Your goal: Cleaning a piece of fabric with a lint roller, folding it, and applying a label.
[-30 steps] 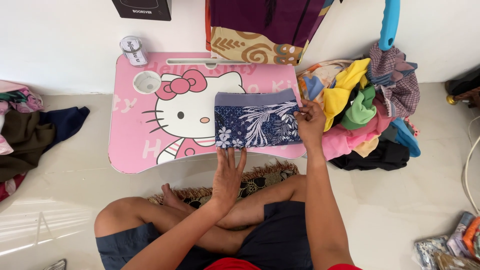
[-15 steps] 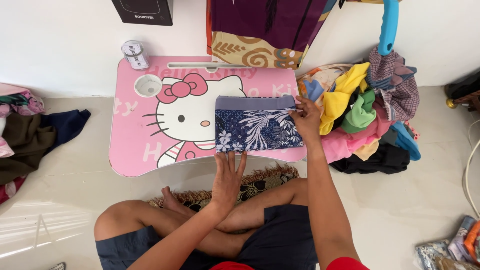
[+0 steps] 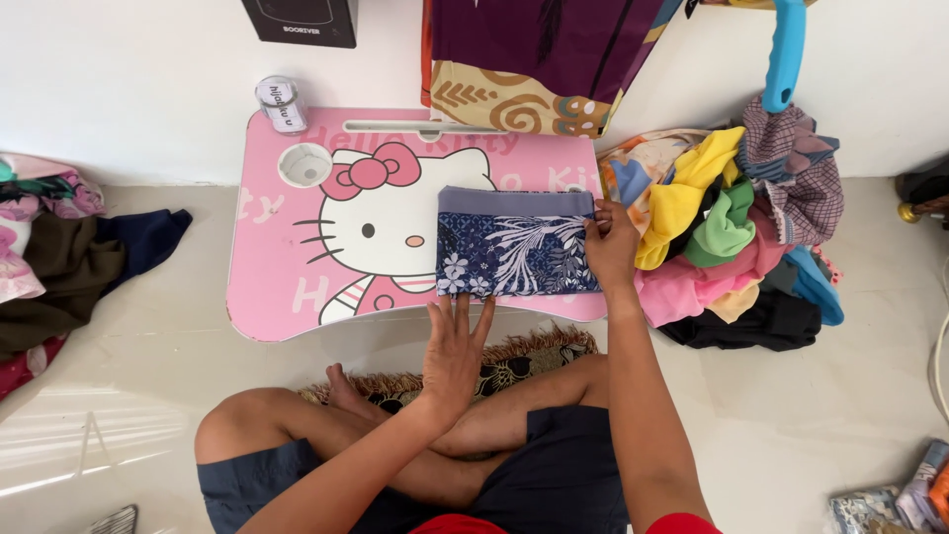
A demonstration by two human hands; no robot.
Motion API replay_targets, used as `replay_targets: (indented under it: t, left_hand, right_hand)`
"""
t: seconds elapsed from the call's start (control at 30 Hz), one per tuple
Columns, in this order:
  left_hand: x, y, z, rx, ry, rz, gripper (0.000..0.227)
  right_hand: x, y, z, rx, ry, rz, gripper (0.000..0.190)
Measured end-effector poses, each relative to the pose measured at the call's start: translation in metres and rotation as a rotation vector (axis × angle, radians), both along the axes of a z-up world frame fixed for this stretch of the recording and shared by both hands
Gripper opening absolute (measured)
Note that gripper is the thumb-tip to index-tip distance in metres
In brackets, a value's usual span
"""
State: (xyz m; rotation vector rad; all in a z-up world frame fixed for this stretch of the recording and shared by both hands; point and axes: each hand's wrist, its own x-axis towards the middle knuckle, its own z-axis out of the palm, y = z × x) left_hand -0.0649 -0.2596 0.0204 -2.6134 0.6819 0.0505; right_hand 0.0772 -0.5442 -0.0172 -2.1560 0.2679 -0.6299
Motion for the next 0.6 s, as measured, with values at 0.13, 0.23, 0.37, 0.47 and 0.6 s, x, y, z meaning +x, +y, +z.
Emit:
replay_targets:
  t: [0.13, 0.23, 0.37, 0.47, 0.6]
  left_hand:
    - [-0.001, 0.003, -0.008, -0.032, 0.031, -0.008, 0.09]
    - [0.001, 0.006, -0.017, -0.021, -0.007, -0.031, 0.093]
    - [0.001, 0.017, -0.019, -0.214, 0.02, -0.075, 0.088]
    - [0.001, 0.027, -0.029, -0.425, -0.105, -0.163, 0.078]
    - [0.0, 0.037, -0.022, -0.673, -0.292, -0.298, 0.054]
  right_hand:
    - [-0.006, 0.01, 0.011, -0.054, 0.004, 0.009, 0.033]
    - [-0.012, 0.013, 0.019, -0.177, 0.0, 0.014, 0.033]
    - [-0.014, 0.011, 0.018, -0.318, -0.028, 0.036, 0.036]
    - [-0.022, 0.022, 0.038, -0.525, -0.153, 0.029, 0.035]
    - [-0.031, 0.059, 0.054, -0.579, -0.296, 0.123, 0.032]
